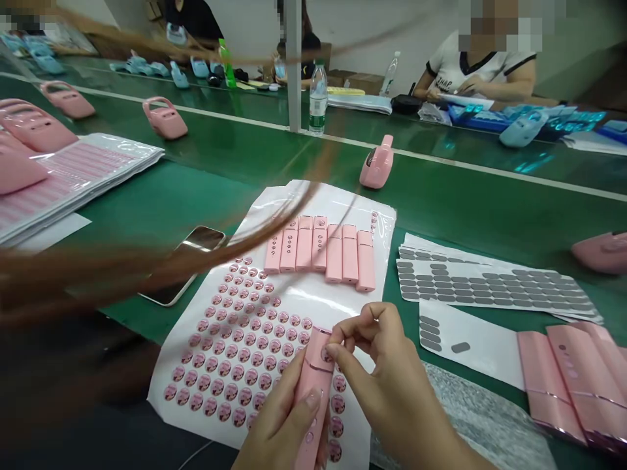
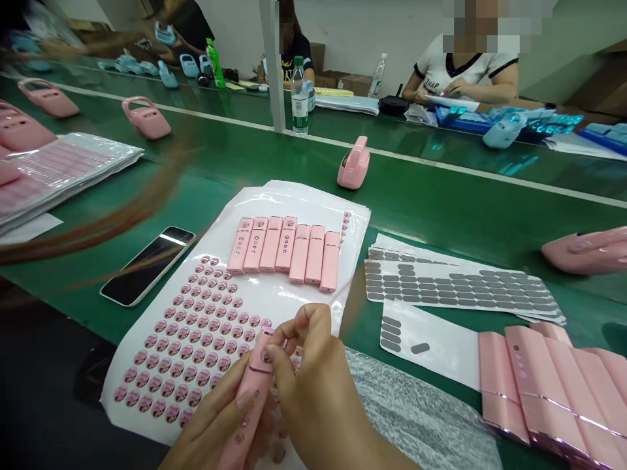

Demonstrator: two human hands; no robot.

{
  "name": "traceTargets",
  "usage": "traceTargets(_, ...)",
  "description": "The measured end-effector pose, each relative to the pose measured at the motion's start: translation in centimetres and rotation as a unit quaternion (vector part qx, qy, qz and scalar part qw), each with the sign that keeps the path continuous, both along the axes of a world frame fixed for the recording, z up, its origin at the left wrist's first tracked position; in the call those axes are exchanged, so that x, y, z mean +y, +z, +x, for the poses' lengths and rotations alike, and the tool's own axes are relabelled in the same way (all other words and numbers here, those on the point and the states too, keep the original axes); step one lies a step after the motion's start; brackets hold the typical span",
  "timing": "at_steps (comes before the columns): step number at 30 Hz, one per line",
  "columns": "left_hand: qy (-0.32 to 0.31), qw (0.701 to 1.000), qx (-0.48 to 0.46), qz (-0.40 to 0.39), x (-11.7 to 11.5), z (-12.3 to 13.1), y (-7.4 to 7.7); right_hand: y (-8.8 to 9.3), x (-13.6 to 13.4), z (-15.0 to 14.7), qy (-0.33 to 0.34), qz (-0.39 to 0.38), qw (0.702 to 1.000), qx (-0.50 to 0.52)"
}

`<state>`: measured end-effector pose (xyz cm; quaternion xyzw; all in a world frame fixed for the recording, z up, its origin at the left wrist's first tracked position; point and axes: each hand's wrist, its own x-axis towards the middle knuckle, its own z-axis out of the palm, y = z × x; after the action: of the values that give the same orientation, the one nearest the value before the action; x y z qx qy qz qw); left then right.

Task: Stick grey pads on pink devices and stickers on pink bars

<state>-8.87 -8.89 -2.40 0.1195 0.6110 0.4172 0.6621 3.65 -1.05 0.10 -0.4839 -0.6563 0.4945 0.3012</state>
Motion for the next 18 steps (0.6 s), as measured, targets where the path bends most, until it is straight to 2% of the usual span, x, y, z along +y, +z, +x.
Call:
traceTargets(3,0.012,1.0,-0.019,0.005,0.1,0.4,0.3,-0.1,-0.1,0.1,0.001,0.02,1.0,-0.003)
traceTargets(6,0.024,0.999,0.008,0.024,0.1,0.5,0.2,-0.3,0.0,0.4,-0.015,0.043,0.999,-0.016)
traceTargets(9,-0.015,1.0,0.001,0.008,0.0,0.5,-0.2,-0.9,0.2,0.8,-0.022,0.039,0.998,-0.05)
traceTargets(11,-0.049,0.998,0.004,0.029,0.0,0.7,-0.5,-1.3,0.3,1.0,-0.022,0.009,0.998,-0.052)
traceTargets(13,-0.063,0.993,0.071,0.066,0.1,1.0,-0.7,-1.7,0.1,1.4,-0.005,-0.064,0.998,-0.001)
traceTargets(15,-0.062,0.982,0.145,0.103,0.6,1.5,-0.5,-1.9,-0.2,1.8,0.022,-0.149,0.985,0.08)
traceTargets(18,-0.106,0.965,0.159,0.178,1.6,1.6,0.5,-2.3,-0.4,3.0,0.014,-0.177,0.973,0.15)
